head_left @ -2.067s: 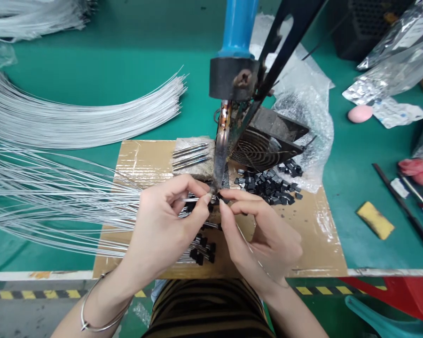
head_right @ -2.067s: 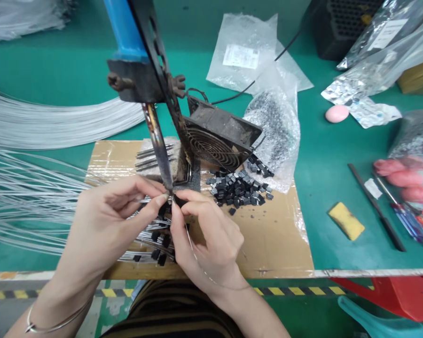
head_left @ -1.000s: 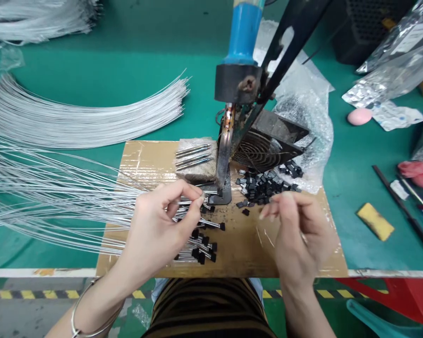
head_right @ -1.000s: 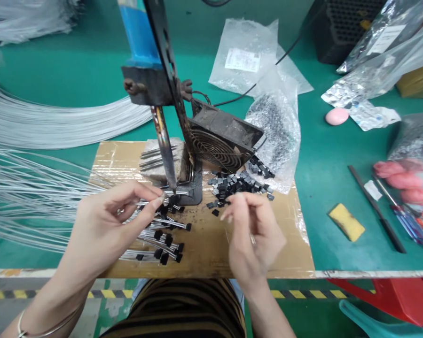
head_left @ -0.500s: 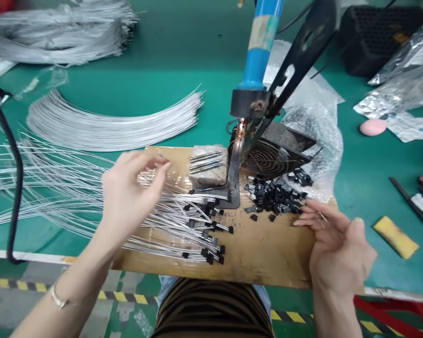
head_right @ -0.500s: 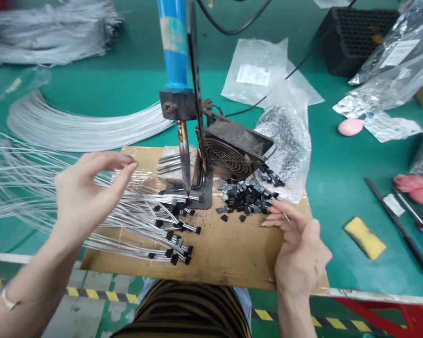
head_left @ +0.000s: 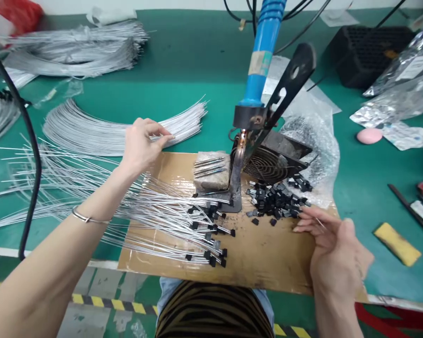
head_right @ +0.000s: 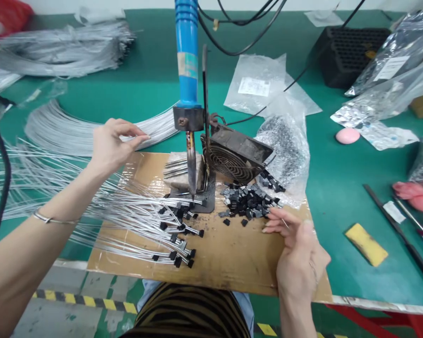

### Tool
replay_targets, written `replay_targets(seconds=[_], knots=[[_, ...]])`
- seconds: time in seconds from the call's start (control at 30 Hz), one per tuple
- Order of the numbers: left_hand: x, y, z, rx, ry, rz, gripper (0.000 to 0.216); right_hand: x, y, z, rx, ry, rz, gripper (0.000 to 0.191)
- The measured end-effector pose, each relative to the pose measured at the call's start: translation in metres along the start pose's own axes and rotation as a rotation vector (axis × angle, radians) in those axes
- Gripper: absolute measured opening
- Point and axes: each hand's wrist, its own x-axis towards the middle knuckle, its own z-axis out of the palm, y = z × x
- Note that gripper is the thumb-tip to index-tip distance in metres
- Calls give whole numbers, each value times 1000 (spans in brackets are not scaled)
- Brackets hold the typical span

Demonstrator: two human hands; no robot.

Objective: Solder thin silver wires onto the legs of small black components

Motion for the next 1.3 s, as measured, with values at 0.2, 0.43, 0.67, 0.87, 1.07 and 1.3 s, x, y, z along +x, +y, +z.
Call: replay_targets(seconds=[0.2, 0.43, 0.67, 0.87, 1.07, 1.3], knots=[[-13, 10, -18, -165, 90, -53, 17, -1, -2, 3, -14, 2, -3, 46], [-36, 46, -48, -269, -42, -116, 15, -3, -2, -1, 53, 3, 9, 47], [-68, 70, -84, -485, -662, -208, 17, -26, -12, 4, -62, -263, -29, 40], [-96, 95, -65, -620, -809, -206, 21, -45, -43, 38, -109, -794, -96, 30], [-108, 97, -61, -657, -843, -253, 19, -47, -45, 50, -67, -924, -129, 26], [-121, 111, -55, -508, -759, -163, 10, -49, -41, 51, -112, -861, -285, 21]])
